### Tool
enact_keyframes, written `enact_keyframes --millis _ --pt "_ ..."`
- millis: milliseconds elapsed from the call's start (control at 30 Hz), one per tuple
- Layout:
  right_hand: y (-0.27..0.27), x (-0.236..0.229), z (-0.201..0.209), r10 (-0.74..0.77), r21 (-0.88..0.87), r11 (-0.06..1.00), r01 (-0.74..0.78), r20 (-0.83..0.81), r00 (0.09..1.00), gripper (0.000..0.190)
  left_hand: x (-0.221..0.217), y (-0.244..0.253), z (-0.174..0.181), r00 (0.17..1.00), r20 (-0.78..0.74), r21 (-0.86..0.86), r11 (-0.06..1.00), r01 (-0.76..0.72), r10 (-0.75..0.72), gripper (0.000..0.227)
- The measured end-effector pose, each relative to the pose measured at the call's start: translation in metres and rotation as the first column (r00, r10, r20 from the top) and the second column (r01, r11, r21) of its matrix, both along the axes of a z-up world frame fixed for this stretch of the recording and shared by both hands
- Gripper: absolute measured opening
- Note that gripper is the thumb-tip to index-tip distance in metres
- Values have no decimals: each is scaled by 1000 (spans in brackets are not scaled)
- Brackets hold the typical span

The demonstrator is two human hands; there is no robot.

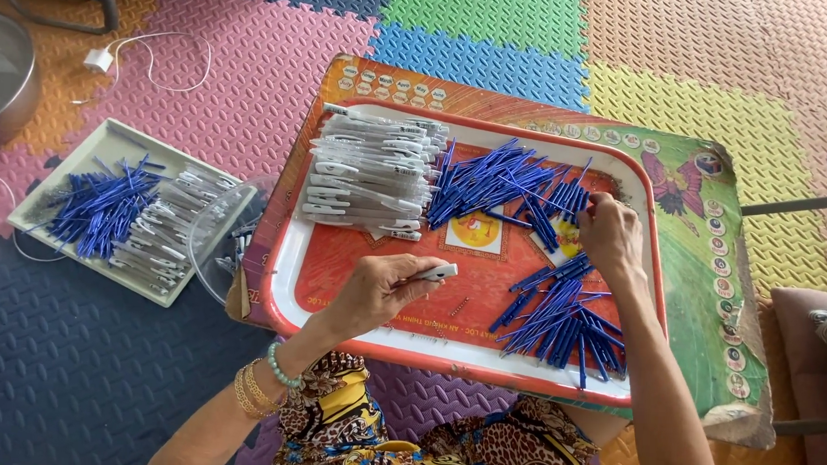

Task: Assembling pens by manually joining blue barrels with white caps on a tray.

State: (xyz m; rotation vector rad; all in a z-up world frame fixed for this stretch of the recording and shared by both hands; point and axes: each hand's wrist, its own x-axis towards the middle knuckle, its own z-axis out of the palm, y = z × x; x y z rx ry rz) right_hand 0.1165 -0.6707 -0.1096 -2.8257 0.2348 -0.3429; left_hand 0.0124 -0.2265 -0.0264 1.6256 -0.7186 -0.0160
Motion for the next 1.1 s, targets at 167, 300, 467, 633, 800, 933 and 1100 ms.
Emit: enact_keyframes --millis 167,300,467,633,800,933,1100 --pt "-10 25 4 -126 -40 992 119 -353 927 48 -1 1 7 995 -90 -48 998 29 -33 29" --pt "-4 -3 26 -79 15 996 91 -364 928 33 1 1 -2 995 -88 -47 998 35 -39 29" --pt "46 -80 93 91 820 572 -36 -20 996 28 3 -1 -11 992 -114 -64 997 47 -54 28" --pt "133 -132 112 147 986 47 -158 149 978 27 -1 -8 -10 988 -133 -87 994 65 -76 29" --pt "154 -146 85 150 984 -35 -177 181 972 21 -6 -9 -6 983 -160 -106 991 76 -92 31" --pt "162 -149 82 123 976 32 -217 212 969 23 -8 -7 -6 985 -151 -75 995 71 -82 32" --pt "169 -154 87 95 971 76 -226 218 971 21 -9 -7 -7 989 -128 -70 995 70 -78 31"
